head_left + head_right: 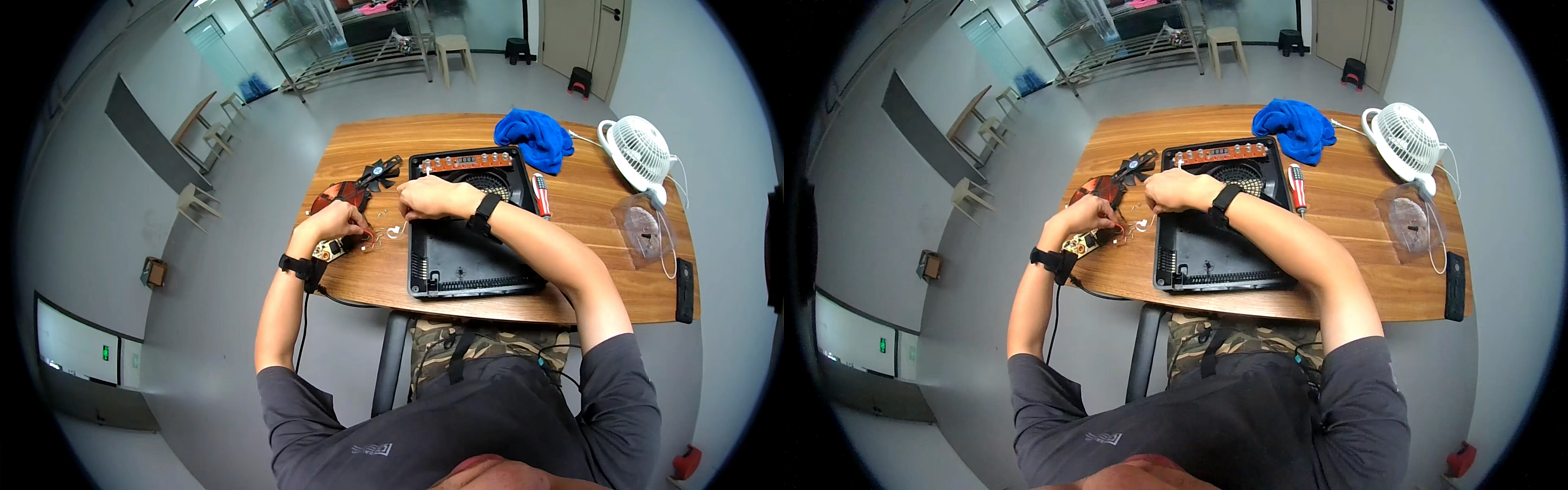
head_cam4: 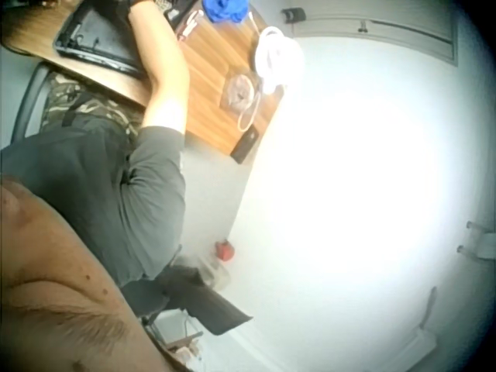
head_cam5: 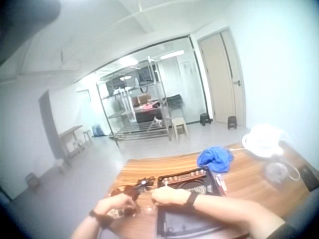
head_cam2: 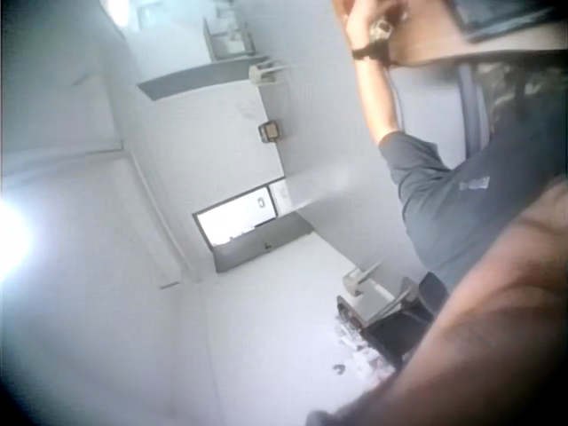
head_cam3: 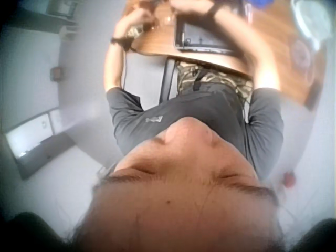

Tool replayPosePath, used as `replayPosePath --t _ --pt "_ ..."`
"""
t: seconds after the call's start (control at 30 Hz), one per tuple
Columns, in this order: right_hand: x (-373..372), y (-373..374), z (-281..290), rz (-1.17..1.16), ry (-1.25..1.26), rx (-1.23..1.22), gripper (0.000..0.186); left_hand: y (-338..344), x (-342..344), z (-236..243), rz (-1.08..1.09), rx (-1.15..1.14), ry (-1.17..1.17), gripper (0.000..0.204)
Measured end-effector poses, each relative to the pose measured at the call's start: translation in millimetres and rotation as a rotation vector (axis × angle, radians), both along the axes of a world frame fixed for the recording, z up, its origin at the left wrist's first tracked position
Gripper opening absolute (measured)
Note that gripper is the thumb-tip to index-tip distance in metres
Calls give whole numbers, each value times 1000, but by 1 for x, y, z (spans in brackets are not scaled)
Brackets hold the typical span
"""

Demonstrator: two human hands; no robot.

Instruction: The person disassembles a small appliance, cleans internal components with a blue cloth, and reassembles the unit using a screwdriver. They handle a fan, circuit board, and casing, wiping surfaces and securing parts back into place.

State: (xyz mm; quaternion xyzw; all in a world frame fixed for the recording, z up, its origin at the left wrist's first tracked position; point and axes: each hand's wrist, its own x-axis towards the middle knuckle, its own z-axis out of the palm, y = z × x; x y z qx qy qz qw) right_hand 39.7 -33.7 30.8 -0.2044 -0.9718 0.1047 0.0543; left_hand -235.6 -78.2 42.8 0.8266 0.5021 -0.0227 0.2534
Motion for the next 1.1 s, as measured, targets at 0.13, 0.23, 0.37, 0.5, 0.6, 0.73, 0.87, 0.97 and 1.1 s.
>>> replayPosePath --t 0.13,0.23,0.37,0.5,0.6,0.73,0.87,0.97,1.1 --pt "5 -7 -2 11 11 -21 15 0 14 -4 -84 49 22 23" --pt "9 -11 0 10 15 -8 20 2 22 -7 -30 31 -2 26" --pt "38 -20 19 -39 96 68 24 2 44 1 -88 257 -10 25" --pt "98 -18 44 -303 60 56 25 -8 70 3 -64 431 -18 20" --pt "168 -4 39 -615 45 139 29 -8 104 7 -68 429 77 19" --pt "239 9 2 -864 -106 166 35 12 133 5 -147 498 73 18" --pt "245 7 -21 -944 -188 5 46 45 157 -1 -198 541 68 22" --pt "243 4 -30 -986 -187 2 49 69 184 -3 -192 538 31 26" --pt "242 6 -40 -1068 -171 3 60 100 216 -11 -192 555 -3 29"
